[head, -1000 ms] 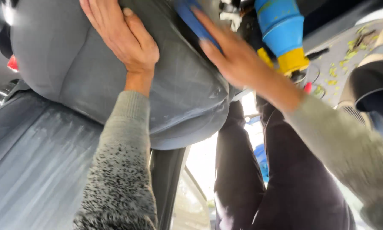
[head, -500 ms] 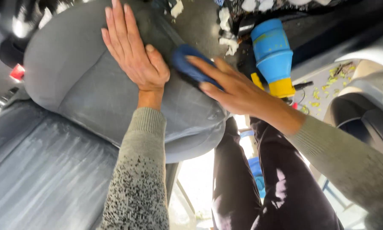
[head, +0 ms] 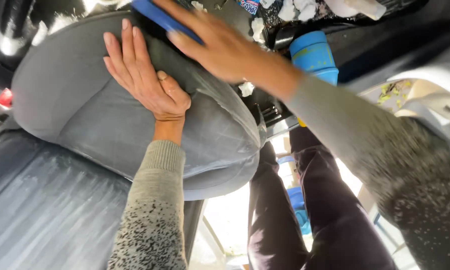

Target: Scrubbing and spraying car seats with a cleaning solution and a brush.

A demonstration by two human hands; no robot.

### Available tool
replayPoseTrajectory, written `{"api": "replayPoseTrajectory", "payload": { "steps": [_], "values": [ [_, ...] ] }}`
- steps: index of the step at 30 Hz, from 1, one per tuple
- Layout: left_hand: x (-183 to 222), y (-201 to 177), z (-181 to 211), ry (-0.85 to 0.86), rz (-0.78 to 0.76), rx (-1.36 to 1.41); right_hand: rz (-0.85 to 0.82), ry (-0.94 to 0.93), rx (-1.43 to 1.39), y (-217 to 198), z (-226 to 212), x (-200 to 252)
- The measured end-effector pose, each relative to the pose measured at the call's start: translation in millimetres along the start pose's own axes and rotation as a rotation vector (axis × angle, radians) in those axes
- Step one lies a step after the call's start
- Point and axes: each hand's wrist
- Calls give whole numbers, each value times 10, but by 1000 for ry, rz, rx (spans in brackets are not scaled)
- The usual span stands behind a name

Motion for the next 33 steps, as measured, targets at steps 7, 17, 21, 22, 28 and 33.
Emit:
{"api": "replayPoseTrajectory", "payload": {
  "steps": [7,17,21,22,28,33],
  "values": [
    [-13,-22,53,-3,-12,-27,-65,-94,-119,453,865,648],
    [-37,-49,37,-1,-25,-38,-132,36,-174,514,909,419],
    [-71,-17,-19,29,3,-23,-135,39,-153,471,945,74],
    [-33,-15,-34,27,11,-21,-100,-46,-194,433,868,-162],
    [2,-1,-55,34,15,-20,-64,-96,-202,243,530,316],
    [-54,10,-4,28,19,-18,-28,-40,-88,191,436,314]
  ]
}}
Point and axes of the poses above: each hand's wrist, its own x-axis away from the middle knuckle, its own y-axis out of the palm, z = x × y, and after that the axes turned 12 degrees about x, right-handed
